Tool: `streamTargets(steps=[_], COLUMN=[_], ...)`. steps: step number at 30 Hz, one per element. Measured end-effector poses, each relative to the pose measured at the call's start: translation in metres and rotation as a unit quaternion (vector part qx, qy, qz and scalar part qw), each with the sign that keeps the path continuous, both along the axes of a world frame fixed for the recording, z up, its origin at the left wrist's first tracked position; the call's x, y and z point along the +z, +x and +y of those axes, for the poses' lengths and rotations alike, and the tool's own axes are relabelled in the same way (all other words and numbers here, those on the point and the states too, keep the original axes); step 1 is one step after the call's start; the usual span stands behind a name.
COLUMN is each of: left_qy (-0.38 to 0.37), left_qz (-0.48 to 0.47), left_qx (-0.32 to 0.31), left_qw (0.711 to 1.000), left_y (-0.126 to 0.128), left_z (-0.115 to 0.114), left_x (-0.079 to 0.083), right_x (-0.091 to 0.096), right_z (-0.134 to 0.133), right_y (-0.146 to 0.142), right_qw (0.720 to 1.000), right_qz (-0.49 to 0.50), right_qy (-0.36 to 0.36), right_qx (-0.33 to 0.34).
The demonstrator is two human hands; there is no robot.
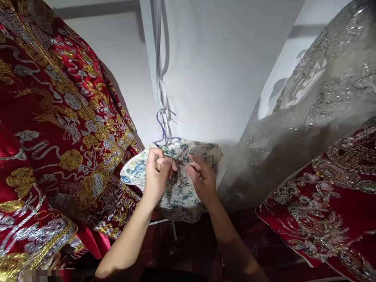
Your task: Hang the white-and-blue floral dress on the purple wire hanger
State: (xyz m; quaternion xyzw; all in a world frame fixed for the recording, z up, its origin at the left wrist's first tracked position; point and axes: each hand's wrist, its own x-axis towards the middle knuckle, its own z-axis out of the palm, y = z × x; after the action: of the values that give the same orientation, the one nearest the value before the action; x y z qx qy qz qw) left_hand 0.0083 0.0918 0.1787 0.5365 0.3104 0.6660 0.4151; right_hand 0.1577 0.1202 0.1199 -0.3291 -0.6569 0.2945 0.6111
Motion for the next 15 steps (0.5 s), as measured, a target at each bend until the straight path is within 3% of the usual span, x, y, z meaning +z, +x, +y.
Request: streamTargets(steps=[3,7,11,15], left_qy=[-0.008,-0.025,-0.072,-0.154], left_qz=[-0.001,-0.043,-0.049,-0.015], left_qx=[0.012,0.037,0.069,0.041], left_qw=[1.000,0.998,0.994,0.987], left_y=[0.002,0.002,0.005,0.015], left_z=[-0.002,0.008,0.017,0.004], left_x=[-0.002,-0.017,-0.057,-0.104], right_x=[0.033,0.041,0.058,0.072], right_z=[0.015,0.026,0.024,0.022], right_y=[-0.010,-0.026,-0.034,-0.004], right_qw=[0.994,0.983,0.990,0.982], right_qz=[-0.070,-0.124,-0.063,0.093], right_qy=[0.080,0.136,0.117,0.106], right_qx=[0.010,-0.011,-0.043,-0.123])
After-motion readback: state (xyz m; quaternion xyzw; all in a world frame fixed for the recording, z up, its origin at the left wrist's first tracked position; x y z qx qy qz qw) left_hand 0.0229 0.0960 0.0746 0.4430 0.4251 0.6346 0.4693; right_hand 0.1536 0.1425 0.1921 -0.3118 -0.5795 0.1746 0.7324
